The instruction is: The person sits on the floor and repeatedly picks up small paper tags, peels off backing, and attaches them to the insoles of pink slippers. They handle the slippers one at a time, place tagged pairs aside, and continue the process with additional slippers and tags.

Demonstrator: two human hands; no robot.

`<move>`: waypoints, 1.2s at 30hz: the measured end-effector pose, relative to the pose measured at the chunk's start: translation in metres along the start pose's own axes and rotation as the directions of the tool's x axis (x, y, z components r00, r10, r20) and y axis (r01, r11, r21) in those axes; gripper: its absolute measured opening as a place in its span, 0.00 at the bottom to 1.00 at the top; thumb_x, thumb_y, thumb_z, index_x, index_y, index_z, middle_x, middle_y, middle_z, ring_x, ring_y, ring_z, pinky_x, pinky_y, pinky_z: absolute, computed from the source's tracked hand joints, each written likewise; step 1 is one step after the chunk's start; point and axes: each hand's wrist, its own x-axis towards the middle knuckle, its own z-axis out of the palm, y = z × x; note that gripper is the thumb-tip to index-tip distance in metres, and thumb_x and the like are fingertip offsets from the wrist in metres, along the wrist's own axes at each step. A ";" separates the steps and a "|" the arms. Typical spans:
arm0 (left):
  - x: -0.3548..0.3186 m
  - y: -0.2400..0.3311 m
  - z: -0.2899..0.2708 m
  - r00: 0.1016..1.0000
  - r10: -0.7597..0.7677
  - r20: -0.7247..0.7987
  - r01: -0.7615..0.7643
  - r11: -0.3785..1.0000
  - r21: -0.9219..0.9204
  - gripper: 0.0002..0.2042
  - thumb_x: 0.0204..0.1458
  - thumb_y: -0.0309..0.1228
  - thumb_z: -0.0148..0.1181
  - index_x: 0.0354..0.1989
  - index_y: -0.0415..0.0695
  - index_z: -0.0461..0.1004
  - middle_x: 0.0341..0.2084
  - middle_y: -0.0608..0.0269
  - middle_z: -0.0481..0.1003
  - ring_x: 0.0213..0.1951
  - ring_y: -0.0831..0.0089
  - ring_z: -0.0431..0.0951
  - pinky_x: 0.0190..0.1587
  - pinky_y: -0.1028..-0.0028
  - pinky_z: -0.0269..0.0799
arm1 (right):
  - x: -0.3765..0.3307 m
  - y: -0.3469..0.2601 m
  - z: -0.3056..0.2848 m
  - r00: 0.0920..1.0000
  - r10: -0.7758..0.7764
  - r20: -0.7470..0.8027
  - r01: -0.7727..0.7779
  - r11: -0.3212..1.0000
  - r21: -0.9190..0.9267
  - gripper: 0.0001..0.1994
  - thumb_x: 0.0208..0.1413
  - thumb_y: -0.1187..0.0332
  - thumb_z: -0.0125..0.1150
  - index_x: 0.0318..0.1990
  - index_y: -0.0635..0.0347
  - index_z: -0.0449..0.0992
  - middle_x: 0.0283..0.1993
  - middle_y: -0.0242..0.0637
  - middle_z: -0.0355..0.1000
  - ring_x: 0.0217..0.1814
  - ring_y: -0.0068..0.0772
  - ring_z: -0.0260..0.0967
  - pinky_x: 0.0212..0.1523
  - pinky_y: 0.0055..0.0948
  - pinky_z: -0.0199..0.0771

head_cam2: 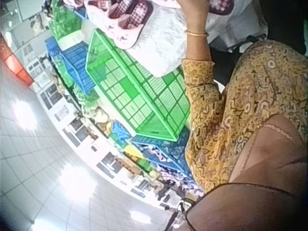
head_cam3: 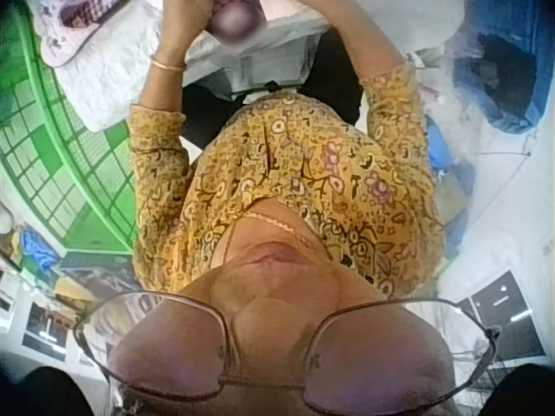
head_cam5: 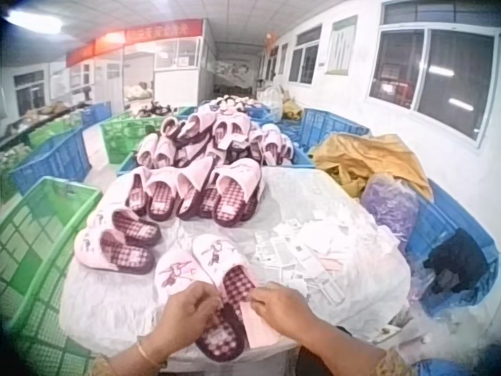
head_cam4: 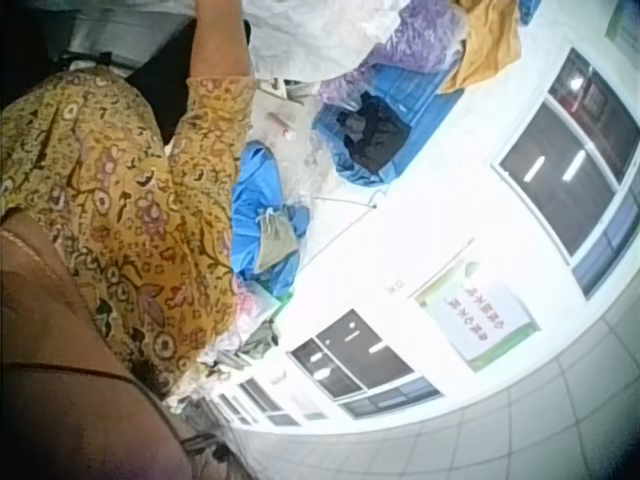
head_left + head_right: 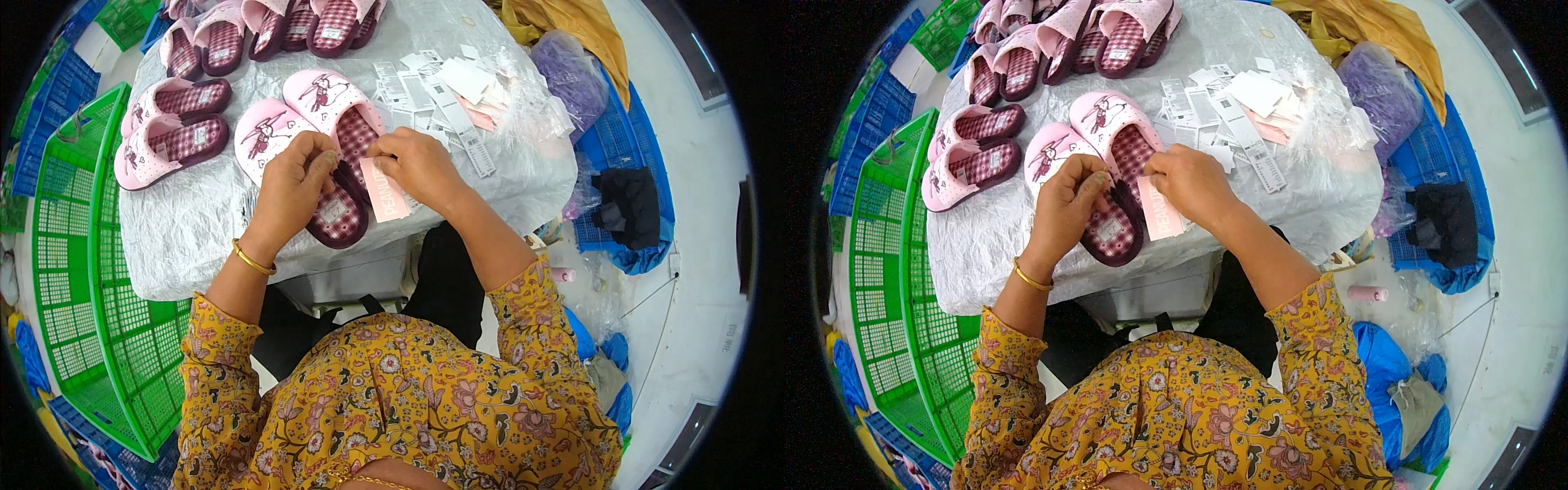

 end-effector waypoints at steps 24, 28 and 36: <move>0.016 -0.014 0.014 0.991 -0.012 0.133 0.019 0.999 -0.049 0.06 0.58 0.19 0.58 0.43 0.36 0.75 0.33 0.71 0.76 0.32 0.85 0.72 0.35 0.82 0.69 | -0.008 -0.008 0.002 0.989 0.090 -0.115 -0.035 0.912 0.409 0.08 0.55 0.68 0.68 0.35 0.63 0.77 0.31 0.40 0.76 0.30 0.35 0.73 0.32 0.32 0.73; 0.016 -0.015 0.014 0.988 -0.011 0.155 0.019 0.999 -0.049 0.06 0.58 0.19 0.58 0.43 0.36 0.75 0.33 0.71 0.76 0.32 0.85 0.72 0.36 0.82 0.70 | -0.008 -0.009 0.003 0.994 0.038 -0.107 0.004 0.928 0.373 0.07 0.54 0.68 0.68 0.34 0.62 0.77 0.31 0.40 0.75 0.31 0.38 0.74 0.33 0.34 0.73; 0.016 -0.013 0.010 0.982 0.001 0.189 -0.002 1.000 0.005 0.05 0.56 0.18 0.58 0.39 0.38 0.74 0.31 0.74 0.73 0.33 0.87 0.70 0.36 0.83 0.69 | -0.009 -0.009 0.000 0.997 0.049 -0.060 -0.022 0.922 0.387 0.07 0.54 0.69 0.67 0.34 0.62 0.77 0.32 0.40 0.76 0.31 0.40 0.74 0.33 0.34 0.73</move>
